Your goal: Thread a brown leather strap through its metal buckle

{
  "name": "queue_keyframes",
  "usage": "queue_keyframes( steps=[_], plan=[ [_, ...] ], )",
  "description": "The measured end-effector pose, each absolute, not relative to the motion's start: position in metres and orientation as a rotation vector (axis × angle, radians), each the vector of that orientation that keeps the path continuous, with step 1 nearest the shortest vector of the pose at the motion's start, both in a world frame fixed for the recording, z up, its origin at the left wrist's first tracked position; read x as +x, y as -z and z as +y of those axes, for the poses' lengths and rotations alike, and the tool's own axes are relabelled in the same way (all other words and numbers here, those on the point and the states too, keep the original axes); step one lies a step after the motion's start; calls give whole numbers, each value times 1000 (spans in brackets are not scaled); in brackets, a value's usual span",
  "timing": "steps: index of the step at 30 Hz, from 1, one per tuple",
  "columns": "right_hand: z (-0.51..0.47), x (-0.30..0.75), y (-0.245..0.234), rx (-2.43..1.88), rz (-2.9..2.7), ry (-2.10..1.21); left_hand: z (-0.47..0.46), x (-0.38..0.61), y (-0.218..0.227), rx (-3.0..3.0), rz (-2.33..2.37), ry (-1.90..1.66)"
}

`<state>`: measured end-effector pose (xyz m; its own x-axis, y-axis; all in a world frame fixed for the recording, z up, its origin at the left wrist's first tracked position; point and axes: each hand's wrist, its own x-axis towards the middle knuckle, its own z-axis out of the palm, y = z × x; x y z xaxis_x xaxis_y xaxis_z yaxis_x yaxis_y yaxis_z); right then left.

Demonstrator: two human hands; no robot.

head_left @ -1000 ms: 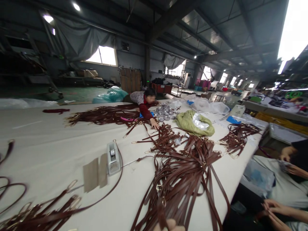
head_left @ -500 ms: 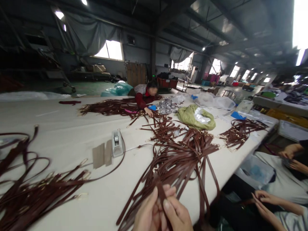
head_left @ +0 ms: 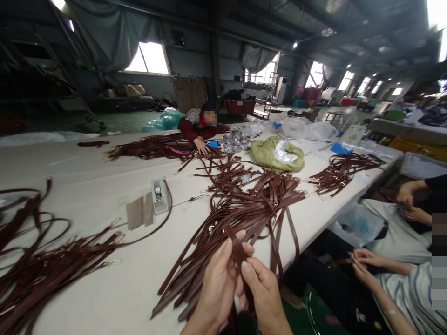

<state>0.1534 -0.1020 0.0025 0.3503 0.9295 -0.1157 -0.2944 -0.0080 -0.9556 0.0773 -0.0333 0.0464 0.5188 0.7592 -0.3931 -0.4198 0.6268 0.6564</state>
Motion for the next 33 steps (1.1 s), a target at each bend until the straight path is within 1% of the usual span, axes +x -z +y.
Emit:
queue_keyframes(
  steps=[7, 18, 25, 28, 33],
  plan=[
    [-107, 172, -2, -1265, -745, -1209, -40, 93, -42, 544, 699, -826],
    [-106, 187, -21, -1336, -867, -1062, -44, 102, -60, 600, 631, -911],
    [-104, 183, -32, -1388, -849, -958, -47, 103, -54, 724, 681, -935],
    [-103, 182, -30, -1401, -837, -946, -52, 102, -47, 801, 718, -912],
    [-109, 194, -10, -1363, -862, -979, -65, 110, -37, 824, 782, -955]
  ],
)
